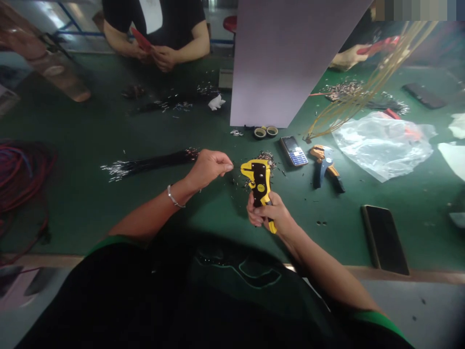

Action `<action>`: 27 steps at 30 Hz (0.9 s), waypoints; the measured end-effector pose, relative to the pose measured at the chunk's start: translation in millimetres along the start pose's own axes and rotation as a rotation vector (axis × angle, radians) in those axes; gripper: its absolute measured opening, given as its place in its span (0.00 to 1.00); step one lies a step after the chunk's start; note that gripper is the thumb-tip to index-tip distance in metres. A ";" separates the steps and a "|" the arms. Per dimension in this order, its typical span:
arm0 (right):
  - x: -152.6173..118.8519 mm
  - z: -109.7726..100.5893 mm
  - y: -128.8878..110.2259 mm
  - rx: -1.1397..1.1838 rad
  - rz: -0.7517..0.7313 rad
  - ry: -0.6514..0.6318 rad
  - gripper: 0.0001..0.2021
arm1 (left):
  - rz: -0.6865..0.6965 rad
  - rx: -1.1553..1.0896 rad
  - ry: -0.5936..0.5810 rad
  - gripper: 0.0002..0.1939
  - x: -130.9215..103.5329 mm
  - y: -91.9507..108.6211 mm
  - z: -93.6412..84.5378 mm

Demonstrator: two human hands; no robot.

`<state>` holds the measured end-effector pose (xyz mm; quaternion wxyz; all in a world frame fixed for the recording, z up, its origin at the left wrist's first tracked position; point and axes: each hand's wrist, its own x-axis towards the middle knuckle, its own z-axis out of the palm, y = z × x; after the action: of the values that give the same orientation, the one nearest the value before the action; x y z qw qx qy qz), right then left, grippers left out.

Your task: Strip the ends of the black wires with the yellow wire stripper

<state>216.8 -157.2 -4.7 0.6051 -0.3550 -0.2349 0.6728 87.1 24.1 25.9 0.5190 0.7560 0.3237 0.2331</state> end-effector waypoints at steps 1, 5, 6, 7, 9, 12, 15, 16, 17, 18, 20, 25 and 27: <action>0.3 -0.2 0.2 0.005 0.002 -0.002 0.09 | 0.001 0.009 0.005 0.03 0.3 -0.9 0.4; 0.5 -0.7 -0.4 0.006 0.019 -0.034 0.10 | 0.033 0.038 0.021 0.04 1.7 -4.1 1.7; 0.5 -0.6 -1.2 0.008 0.010 -0.028 0.09 | 0.045 0.051 0.021 0.04 2.3 -4.4 1.5; 0.4 -0.4 -2.3 0.011 -0.002 -0.017 0.09 | 0.056 0.067 0.010 0.04 3.0 -4.1 0.6; 0.1 0.1 -5.1 0.024 -0.019 -0.002 0.09 | 0.086 0.112 -0.035 0.06 4.1 -1.6 -3.1; -0.9 0.7 -9.7 0.038 -0.034 -0.031 0.09 | 0.210 0.243 0.037 0.07 1.3 8.6 -12.2; -2.4 1.4 -14.0 0.032 -0.070 -0.036 0.09 | 0.361 0.348 0.284 0.08 -8.7 22.9 -17.3; -2.9 1.9 -15.3 0.030 -0.081 -0.032 0.09 | 0.347 0.329 0.310 0.10 -12.2 26.5 -16.7; -3.3 2.6 -16.3 0.031 -0.085 -0.032 0.09 | 0.291 0.278 0.271 0.13 -15.0 28.8 -15.0; -3.8 3.2 -17.1 0.032 -0.084 -0.039 0.09 | 0.195 0.191 0.161 0.16 -16.5 29.6 -12.4; -4.7 4.0 -17.3 0.031 -0.084 -0.062 0.09 | -0.032 -0.087 -0.041 0.19 -15.7 26.9 -6.3; -5.7 1.6 -11.7 0.036 -0.052 -0.104 0.09 | -0.122 -0.681 -0.092 0.14 -6.4 16.2 -2.3; -4.9 0.0 -8.4 0.043 -0.027 -0.121 0.09 | -0.096 -0.798 -0.087 0.11 -6.4 17.5 -4.4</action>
<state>222.2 -160.7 2.5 0.6061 -0.2975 -0.2614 0.6897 84.1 17.8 43.7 0.7953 0.4883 0.2205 0.2837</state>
